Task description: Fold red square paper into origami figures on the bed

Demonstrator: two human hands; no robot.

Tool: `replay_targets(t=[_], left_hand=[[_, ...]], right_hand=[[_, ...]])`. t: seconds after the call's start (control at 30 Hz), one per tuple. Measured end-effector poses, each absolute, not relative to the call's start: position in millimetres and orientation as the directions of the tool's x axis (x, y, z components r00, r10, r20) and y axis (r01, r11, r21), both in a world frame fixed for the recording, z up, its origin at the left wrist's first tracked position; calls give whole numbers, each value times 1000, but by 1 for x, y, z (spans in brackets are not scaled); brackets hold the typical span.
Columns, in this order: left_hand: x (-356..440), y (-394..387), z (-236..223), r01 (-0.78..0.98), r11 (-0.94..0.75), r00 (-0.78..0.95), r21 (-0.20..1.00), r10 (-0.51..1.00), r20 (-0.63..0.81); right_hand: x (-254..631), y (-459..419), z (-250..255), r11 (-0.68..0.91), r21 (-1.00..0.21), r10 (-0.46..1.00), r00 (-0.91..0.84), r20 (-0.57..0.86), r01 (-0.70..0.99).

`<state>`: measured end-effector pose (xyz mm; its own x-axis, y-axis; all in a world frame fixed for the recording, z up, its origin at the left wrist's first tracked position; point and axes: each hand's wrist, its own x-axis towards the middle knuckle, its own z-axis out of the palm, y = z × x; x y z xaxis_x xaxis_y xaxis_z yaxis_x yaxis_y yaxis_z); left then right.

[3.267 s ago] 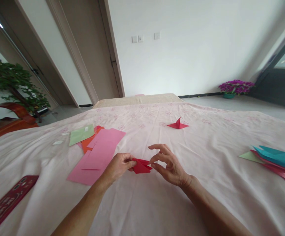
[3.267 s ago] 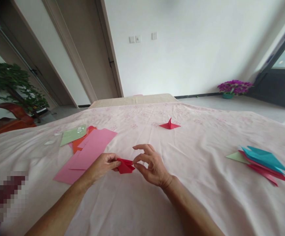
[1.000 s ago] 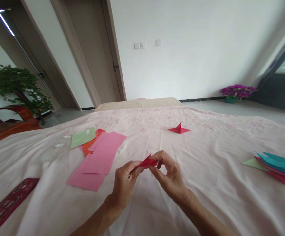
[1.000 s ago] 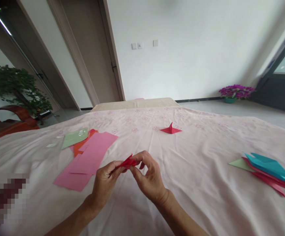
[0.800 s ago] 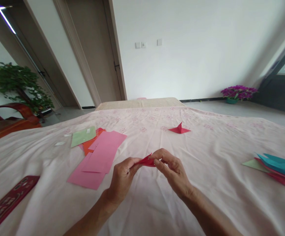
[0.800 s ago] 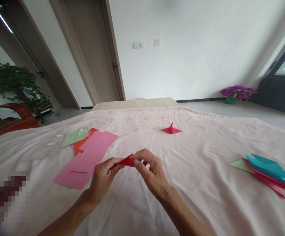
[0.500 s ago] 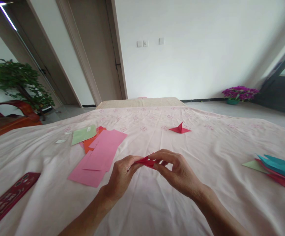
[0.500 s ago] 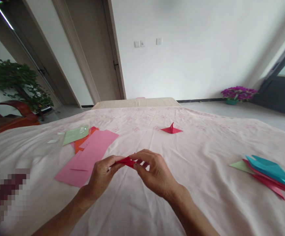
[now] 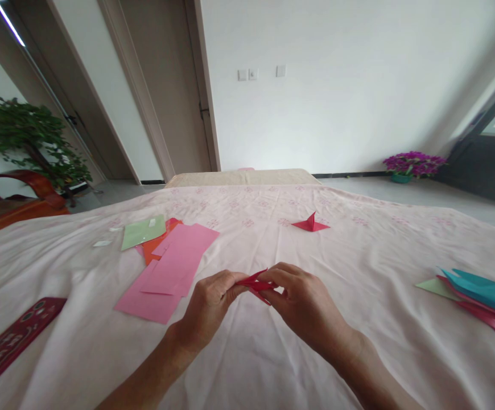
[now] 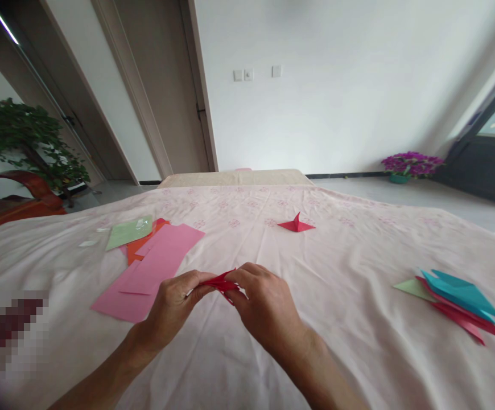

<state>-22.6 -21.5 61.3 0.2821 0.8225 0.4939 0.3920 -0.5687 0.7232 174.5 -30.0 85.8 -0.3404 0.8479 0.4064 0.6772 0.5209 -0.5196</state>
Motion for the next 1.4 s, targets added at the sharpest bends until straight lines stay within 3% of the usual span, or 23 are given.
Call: replay_targets(t=[0.3,0.57,0.77,1.03,1.4], left_hand=[[-23,-22,60,404,-596,303,695,803,513],[-25,-21,60,395,-575,285,717,818,499],[-25,-18,60,348,-432,262,832,897,356],[-26,-17,61,319,-388,281,865,910,304],[-27,-19,65,332,-463,271,822,881,387]], right_hand=[[174,-30,86,532,-519,838,-325,439,669],[178,-27,89,597,-433,788,-394,473,675],[183,-27,93,604,-540,796,-405,450,586],[182,-29,96,610,-577,792,-400,461,543],[175,-32,95,552,-654,831,-281,480,517]])
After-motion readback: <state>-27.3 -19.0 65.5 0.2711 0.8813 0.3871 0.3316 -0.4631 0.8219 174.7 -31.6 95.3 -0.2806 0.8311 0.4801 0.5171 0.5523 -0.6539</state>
